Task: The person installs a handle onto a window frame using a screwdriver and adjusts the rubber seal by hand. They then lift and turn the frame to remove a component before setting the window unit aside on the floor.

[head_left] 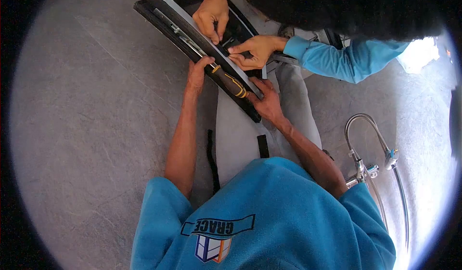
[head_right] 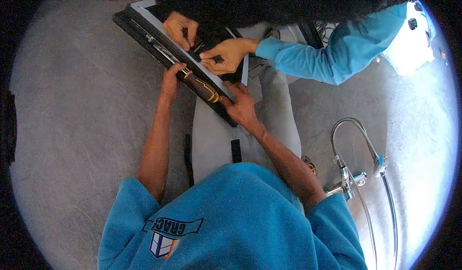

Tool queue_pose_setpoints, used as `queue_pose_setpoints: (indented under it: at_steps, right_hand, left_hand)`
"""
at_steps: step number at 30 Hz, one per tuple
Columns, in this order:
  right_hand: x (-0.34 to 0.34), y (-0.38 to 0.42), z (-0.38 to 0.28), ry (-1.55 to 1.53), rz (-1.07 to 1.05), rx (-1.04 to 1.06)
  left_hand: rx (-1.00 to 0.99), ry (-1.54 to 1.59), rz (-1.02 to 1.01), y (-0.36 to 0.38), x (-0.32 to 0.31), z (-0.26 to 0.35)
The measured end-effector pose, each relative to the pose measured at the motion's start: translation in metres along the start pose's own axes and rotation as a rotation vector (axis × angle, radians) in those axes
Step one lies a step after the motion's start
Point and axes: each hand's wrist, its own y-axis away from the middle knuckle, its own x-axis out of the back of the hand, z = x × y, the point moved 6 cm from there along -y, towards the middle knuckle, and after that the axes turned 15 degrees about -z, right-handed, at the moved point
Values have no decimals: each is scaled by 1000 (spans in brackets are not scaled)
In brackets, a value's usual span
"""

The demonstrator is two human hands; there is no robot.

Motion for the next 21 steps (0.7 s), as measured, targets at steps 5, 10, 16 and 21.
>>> queue_pose_setpoints:
  at_steps: [5, 10, 16, 21]
  right_hand:
    - [0, 0, 1, -13, 22, 25]
    - [1, 1, 0, 5, 27, 15]
    - [3, 1, -10, -35, -5, 20]
    - [0, 0, -2, 19, 10, 31]
  left_hand:
    - [11, -52, -6, 1, -5, 4]
    - [-3, -31, 0, 2, -5, 2]
    - [12, -36, -9, 1, -1, 0]
    - [-41, -30, -26, 0, -5, 3]
